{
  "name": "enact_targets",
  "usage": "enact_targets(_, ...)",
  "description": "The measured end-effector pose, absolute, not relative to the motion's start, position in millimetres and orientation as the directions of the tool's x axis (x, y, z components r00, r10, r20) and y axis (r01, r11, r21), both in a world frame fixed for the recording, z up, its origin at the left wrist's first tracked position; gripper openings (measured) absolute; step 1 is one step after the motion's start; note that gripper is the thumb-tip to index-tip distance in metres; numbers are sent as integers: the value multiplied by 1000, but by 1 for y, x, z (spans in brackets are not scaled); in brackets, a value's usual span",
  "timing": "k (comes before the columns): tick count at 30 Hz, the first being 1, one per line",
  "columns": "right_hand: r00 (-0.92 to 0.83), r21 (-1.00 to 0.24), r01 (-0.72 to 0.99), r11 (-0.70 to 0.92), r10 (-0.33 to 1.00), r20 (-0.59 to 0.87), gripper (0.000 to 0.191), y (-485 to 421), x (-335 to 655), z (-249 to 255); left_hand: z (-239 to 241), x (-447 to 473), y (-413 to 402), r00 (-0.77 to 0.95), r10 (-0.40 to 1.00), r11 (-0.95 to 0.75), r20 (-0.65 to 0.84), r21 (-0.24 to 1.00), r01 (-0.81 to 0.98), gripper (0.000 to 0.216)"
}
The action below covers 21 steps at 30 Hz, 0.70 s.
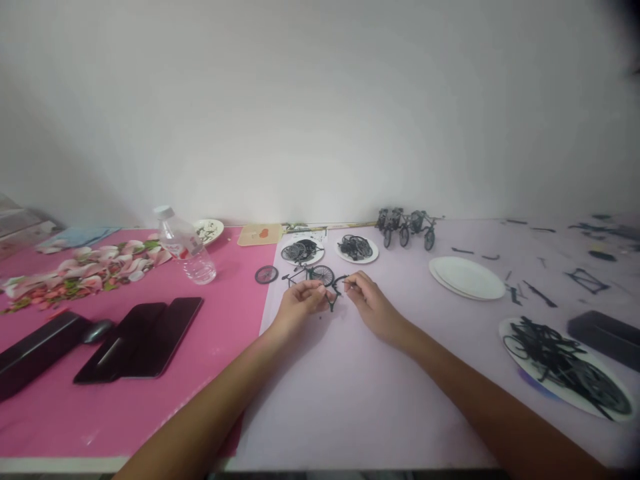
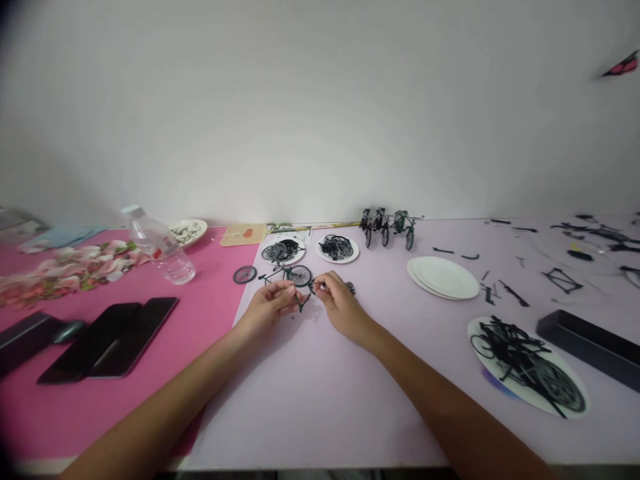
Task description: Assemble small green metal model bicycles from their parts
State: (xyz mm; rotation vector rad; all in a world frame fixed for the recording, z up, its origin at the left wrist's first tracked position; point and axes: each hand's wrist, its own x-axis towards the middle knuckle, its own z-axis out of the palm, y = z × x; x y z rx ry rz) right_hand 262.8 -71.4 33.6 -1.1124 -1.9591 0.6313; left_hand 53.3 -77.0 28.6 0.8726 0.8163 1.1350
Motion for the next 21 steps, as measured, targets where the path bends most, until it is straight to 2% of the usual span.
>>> enact_targets(4,-317,-751,442,490,869,381,14,-71,262,28,28,53,-79,300,947,247,-116,861,-444,47)
enact_targets(16,-297,-801,382,462,881,367,15,-72,259,27,29,54,-81,315,942,264,-117,838,-478,44)
enact_targets(21,-317,-781,399,481,871,374,14,-73,258,29,32,54,-83,317,936,295,-152,832,-470,46)
